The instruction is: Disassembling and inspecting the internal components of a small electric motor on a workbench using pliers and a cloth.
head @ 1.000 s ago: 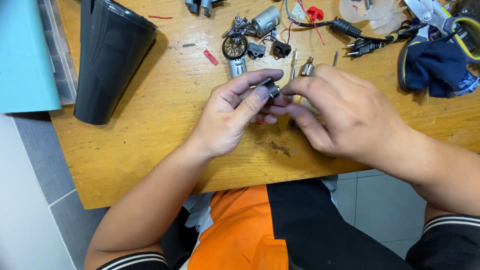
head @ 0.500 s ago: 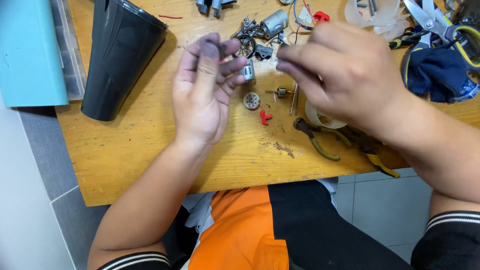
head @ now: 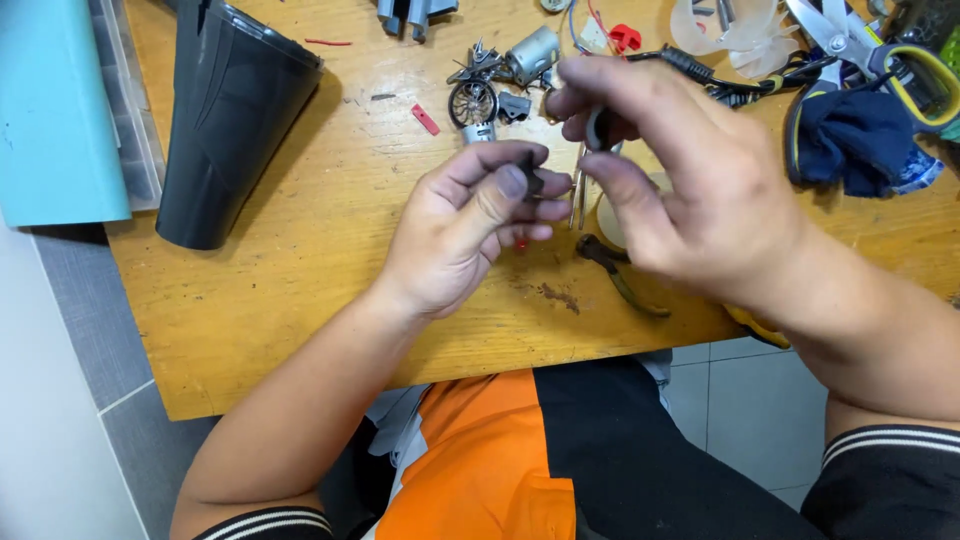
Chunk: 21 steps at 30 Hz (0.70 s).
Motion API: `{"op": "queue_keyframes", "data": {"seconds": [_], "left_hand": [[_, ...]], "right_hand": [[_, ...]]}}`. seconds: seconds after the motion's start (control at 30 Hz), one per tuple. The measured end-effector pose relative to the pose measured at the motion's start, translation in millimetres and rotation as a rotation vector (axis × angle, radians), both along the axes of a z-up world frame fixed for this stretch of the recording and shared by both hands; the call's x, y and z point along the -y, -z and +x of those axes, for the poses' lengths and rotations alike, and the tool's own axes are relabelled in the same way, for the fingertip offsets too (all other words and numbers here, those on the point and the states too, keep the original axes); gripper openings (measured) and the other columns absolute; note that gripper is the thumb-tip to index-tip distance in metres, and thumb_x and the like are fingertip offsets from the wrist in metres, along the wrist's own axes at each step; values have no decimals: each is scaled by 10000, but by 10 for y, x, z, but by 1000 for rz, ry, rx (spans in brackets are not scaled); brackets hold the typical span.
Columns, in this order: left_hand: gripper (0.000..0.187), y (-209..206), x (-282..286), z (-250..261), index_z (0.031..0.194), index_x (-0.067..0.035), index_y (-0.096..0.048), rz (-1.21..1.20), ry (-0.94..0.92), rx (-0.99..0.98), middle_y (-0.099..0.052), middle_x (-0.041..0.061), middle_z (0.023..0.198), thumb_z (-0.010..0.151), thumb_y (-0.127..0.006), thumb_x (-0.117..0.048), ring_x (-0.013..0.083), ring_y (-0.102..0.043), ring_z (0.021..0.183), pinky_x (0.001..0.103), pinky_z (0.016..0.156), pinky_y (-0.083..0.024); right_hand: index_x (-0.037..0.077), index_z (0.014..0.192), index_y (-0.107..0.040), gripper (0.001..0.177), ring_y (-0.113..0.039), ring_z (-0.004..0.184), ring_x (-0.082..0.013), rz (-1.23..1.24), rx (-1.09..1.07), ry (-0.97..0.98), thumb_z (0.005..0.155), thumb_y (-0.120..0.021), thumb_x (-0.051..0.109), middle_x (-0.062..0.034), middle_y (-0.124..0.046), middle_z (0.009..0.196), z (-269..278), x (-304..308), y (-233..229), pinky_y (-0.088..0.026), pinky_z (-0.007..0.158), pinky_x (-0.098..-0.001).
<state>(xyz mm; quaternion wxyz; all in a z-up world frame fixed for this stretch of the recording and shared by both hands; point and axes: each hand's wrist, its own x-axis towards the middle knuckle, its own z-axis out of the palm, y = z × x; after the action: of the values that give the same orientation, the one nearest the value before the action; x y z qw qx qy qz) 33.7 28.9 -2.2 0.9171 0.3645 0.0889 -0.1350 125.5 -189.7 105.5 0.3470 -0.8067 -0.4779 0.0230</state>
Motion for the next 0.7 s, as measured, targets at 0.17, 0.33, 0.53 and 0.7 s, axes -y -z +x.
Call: {"op": "queue_keyframes", "data": {"seconds": [0.17, 0.33, 0.53, 0.7], "left_hand": [[275, 122, 193, -127, 1399, -35, -699, -200, 82, 10, -808, 196, 1278, 1155, -779, -134, 305, -840, 1122, 455, 1029, -756], [313, 22, 212, -146, 1401, -60, -744, -101, 113, -8, -842, 185, 1240, 1118, -814, -173, 305, -849, 1108, 466, 1004, -752], [208, -21, 314, -197, 1233, -82, -763, -43, 120, -45, -808, 95, 1161, 1065, -855, -163, 274, -849, 1063, 463, 981, -753], [357, -83, 368, -251, 1388, -60, -771, -5, 149, -59, -823, 92, 1167, 1067, -853, -193, 236, -829, 1077, 408, 974, -744]], "right_hand": [[-78, 1674, -486, 521, -731, 1441, -526, 34, 10, -90, 1199, -701, -90, -321, -713, 1585, -275, 197, 138, -618, 1290, -596], [-132, 1639, -514, 480, -730, 1366, -523, 32, 59, -116, 1217, -699, 3, -294, -730, 1542, -353, 276, 126, -659, 1213, -568], [-132, 1615, -519, 472, -748, 1398, -515, 33, 31, -78, 1196, -703, -14, -370, -707, 1545, -435, 402, 125, -628, 1237, -547], [-117, 1633, -503, 508, -758, 1350, -488, 44, 39, -96, 1188, -729, -19, -333, -728, 1522, -488, 482, 173, -647, 1197, -540]]}}
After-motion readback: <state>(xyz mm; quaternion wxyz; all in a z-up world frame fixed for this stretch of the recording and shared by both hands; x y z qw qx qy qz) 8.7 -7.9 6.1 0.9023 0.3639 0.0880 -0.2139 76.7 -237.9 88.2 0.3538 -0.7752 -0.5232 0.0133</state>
